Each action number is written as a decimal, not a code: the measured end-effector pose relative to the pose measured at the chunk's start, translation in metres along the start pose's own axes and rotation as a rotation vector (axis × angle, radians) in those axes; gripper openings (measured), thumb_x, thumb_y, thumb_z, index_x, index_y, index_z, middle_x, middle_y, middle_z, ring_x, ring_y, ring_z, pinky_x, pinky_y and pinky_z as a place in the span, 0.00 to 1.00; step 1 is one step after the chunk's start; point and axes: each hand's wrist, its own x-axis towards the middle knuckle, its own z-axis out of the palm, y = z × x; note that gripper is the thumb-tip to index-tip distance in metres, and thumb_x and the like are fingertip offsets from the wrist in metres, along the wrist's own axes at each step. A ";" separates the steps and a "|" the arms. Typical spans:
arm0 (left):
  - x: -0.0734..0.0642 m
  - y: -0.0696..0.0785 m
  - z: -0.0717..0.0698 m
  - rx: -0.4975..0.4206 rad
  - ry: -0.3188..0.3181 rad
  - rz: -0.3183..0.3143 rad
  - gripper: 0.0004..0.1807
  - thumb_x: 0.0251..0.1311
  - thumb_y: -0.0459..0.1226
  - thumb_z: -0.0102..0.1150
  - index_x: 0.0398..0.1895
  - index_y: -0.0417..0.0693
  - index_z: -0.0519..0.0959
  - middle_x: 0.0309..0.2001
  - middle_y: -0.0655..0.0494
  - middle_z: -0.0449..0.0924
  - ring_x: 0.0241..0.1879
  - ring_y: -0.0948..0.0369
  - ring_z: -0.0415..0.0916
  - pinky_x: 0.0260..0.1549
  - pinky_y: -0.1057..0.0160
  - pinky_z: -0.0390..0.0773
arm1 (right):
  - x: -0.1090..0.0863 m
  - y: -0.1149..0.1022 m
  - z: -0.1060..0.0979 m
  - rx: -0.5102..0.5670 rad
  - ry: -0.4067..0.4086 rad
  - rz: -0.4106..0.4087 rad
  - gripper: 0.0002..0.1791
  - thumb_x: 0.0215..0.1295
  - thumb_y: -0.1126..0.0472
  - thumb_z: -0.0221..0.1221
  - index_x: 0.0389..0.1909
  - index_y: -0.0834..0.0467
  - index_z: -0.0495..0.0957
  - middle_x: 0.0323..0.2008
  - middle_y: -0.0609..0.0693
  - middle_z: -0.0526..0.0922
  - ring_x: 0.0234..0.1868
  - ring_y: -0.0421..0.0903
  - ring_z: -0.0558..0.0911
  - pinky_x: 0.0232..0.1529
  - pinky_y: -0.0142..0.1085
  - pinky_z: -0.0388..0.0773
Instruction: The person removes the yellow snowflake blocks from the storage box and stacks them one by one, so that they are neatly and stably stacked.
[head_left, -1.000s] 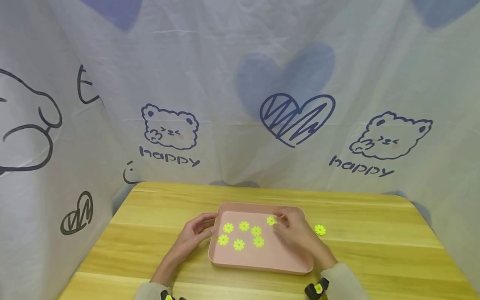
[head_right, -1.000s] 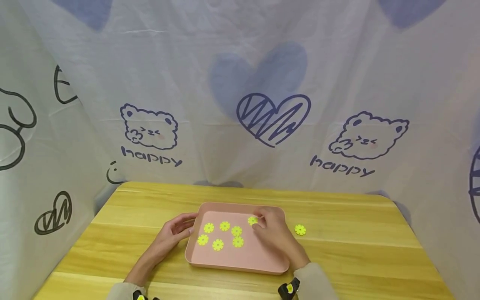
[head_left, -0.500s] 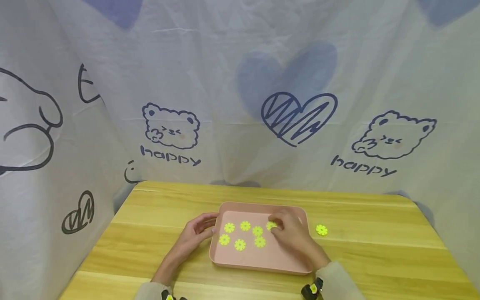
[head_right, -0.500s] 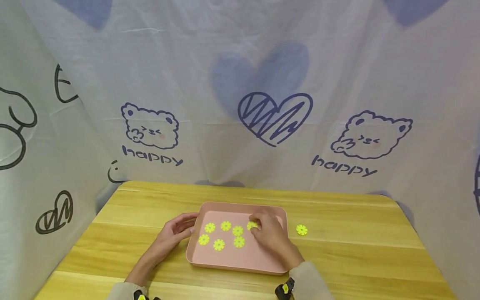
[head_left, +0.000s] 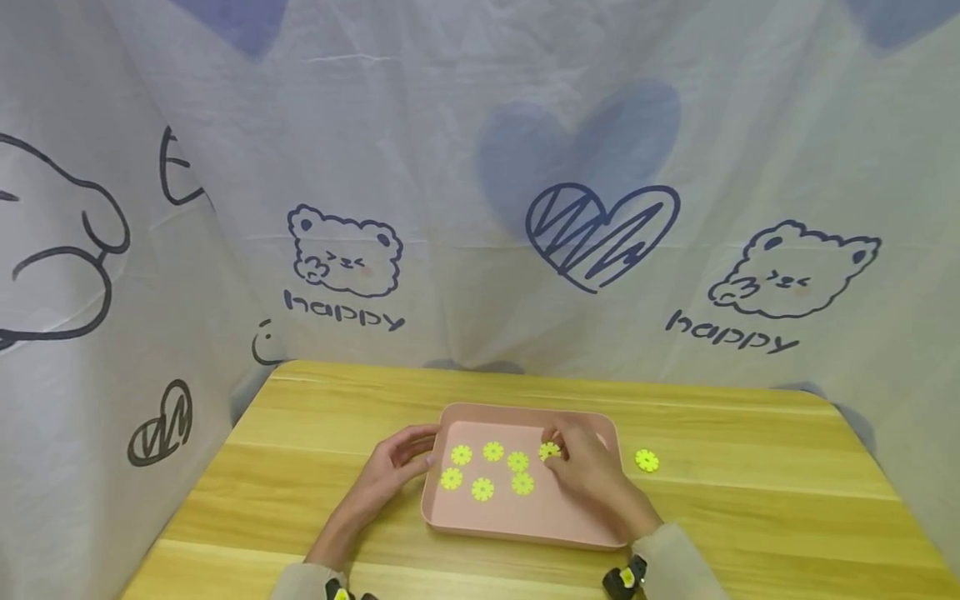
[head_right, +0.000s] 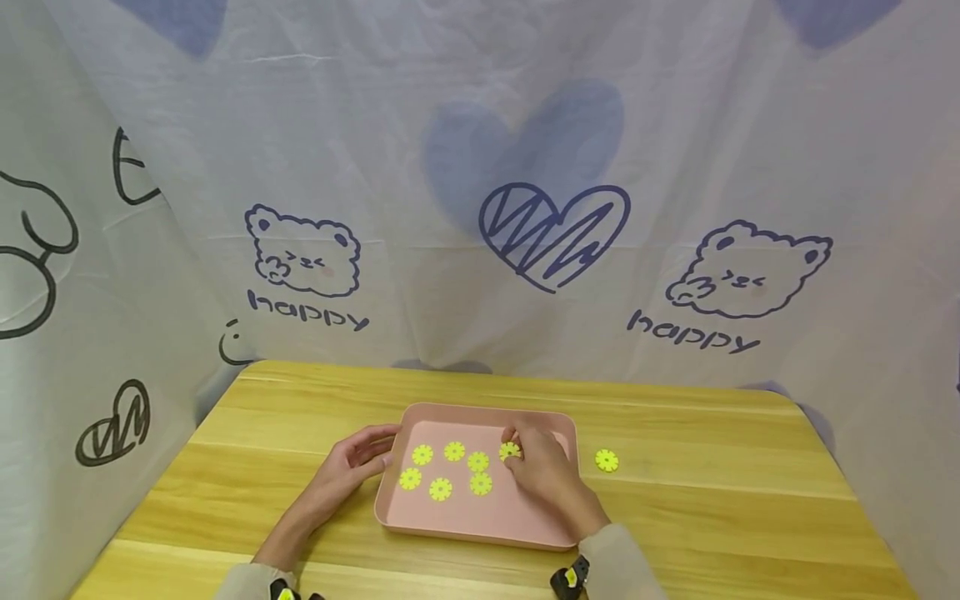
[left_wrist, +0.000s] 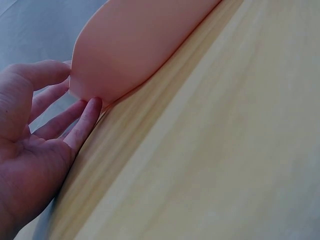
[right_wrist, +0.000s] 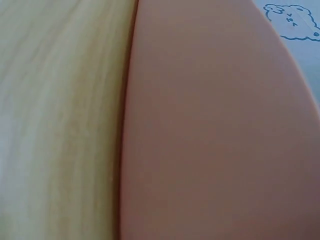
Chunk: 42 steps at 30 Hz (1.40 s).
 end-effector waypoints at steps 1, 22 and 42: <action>0.000 0.000 0.000 0.000 0.002 0.000 0.27 0.70 0.29 0.60 0.70 0.33 0.69 0.70 0.35 0.68 0.70 0.38 0.65 0.64 0.62 0.74 | -0.001 0.000 -0.001 0.003 0.000 -0.008 0.12 0.63 0.71 0.67 0.42 0.55 0.77 0.34 0.48 0.76 0.35 0.44 0.74 0.35 0.37 0.76; 0.002 0.001 0.001 0.014 0.007 -0.003 0.26 0.70 0.28 0.60 0.70 0.33 0.69 0.70 0.35 0.69 0.70 0.39 0.66 0.63 0.63 0.74 | -0.014 0.002 -0.023 0.302 0.108 -0.170 0.23 0.56 0.79 0.68 0.54 0.67 0.82 0.46 0.57 0.83 0.40 0.47 0.83 0.43 0.32 0.86; 0.001 0.000 0.001 0.009 0.017 -0.024 0.26 0.70 0.30 0.61 0.70 0.36 0.70 0.70 0.37 0.69 0.70 0.40 0.67 0.63 0.62 0.75 | -0.034 -0.011 -0.034 0.307 0.132 -0.086 0.25 0.55 0.80 0.68 0.54 0.62 0.81 0.43 0.54 0.83 0.41 0.47 0.83 0.41 0.32 0.86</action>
